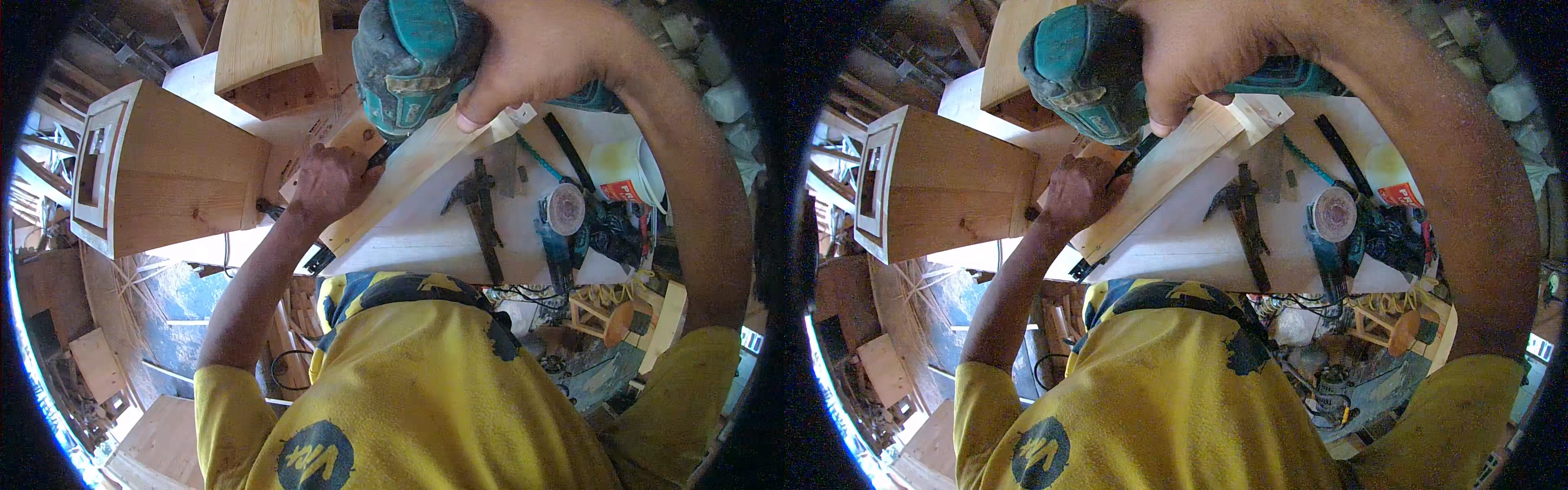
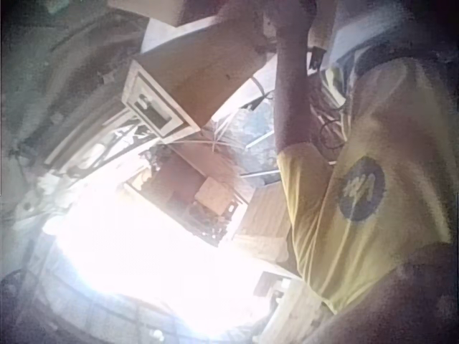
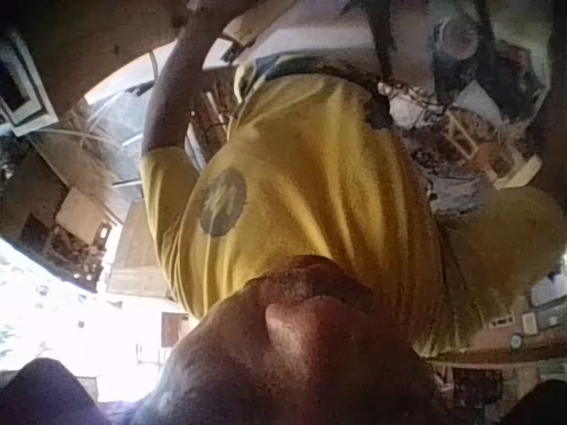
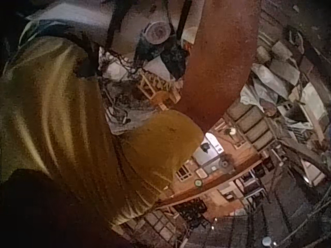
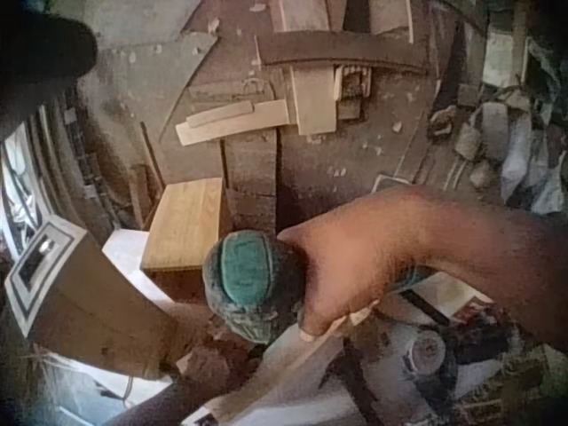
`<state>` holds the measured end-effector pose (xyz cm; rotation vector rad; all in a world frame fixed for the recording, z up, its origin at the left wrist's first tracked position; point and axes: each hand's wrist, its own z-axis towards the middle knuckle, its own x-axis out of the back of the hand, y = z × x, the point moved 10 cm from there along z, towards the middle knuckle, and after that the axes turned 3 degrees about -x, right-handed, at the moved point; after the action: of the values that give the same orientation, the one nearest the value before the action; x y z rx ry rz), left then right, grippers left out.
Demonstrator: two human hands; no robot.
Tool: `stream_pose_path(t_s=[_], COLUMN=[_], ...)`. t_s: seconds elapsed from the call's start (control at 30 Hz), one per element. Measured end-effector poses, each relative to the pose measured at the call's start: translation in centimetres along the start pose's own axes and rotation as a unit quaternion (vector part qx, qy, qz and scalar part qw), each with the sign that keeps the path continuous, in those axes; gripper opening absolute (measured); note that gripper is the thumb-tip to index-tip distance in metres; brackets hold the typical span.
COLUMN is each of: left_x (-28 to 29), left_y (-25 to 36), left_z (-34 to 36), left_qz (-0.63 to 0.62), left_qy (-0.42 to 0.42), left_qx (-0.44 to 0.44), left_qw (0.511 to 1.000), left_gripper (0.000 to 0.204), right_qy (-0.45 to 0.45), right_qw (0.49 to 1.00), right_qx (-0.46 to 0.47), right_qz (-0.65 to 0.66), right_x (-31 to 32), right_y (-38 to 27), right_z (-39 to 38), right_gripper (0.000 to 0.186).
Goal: Measuring and installing metal drawer slides onto a wooden drawer box using a drill and square.
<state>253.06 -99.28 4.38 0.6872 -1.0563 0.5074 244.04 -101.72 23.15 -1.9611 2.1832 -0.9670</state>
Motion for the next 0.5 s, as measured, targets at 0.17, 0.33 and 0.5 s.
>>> stream_pose_path(t_s=[0.17,0.33,0.5], left_x=[-0.2,1.4,2.4], left_y=[-0.4,-0.3,-0.8], left_z=[-0.1,0.4,-0.2], left_qz=[-0.001,0.005,0.015], left_qy=[-0.037,-0.018,-0.022], left_qx=[0.018,0.001,0.032], left_qw=[0.999,1.0,0.999], left_gripper=[0.03,0.032,0.032], right_qy=[0.138,0.125,0.094], right_qw=[0.977,0.961,0.99], right_qx=[0.084,0.159,0.102], right_qz=[-0.139,-0.191,0.021], right_x=[0.0,-1.2,0.9], right_y=[-1.3,-2.5,-0.1], right_z=[-1.1,-2.1,-2.5], right_gripper=[0.052,0.056,0.06])
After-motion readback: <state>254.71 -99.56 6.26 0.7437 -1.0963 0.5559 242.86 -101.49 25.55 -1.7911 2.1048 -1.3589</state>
